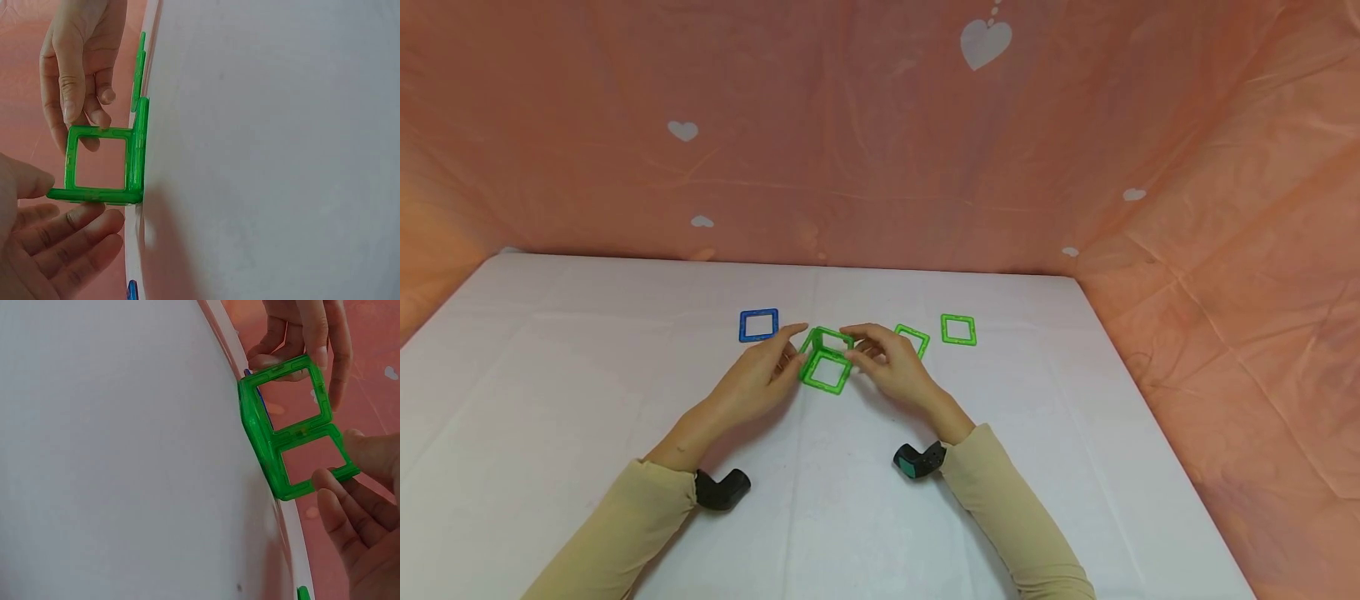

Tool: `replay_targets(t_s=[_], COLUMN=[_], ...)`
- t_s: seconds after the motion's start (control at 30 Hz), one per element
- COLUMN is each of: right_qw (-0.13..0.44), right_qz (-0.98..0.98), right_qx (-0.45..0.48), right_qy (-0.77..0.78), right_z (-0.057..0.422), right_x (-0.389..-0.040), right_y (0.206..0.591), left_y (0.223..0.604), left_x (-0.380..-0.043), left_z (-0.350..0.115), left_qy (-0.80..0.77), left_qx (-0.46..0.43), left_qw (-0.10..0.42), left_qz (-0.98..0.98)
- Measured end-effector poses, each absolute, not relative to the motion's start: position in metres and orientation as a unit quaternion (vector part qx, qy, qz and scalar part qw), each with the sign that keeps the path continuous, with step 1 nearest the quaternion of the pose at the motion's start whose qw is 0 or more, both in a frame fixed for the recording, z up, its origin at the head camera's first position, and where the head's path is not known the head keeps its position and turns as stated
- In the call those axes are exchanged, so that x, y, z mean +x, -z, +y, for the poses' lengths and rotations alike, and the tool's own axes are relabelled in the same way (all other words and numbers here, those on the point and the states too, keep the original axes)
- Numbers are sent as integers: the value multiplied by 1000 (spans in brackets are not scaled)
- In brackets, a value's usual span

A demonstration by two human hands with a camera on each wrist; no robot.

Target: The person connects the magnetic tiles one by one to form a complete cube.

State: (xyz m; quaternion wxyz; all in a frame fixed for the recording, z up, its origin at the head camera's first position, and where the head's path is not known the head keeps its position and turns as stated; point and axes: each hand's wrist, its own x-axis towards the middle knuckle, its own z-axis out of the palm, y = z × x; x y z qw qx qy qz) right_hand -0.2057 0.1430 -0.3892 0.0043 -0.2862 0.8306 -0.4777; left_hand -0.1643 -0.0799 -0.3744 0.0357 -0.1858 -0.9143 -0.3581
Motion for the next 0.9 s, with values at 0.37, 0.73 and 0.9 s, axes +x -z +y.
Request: replay_targets(t_s=[0.37,0.73,0.9], right_qw=[-6,-2,3], right_qz=[822,830,834], right_qx=[-316,-325,-328], right_qy=[474,454,444], right_z=[144,144,145], right_x=[-208,-208,-208], right_y=[388,390,390], left_y=[374,373,373], left_x=[-165,-165,-165], left_z=[-80,-81,-82], left_qy=[359,352,341], left_qx=[-206,-202,-189], left_qw=[37,45,48], left_qz=[-910,-913,-920])
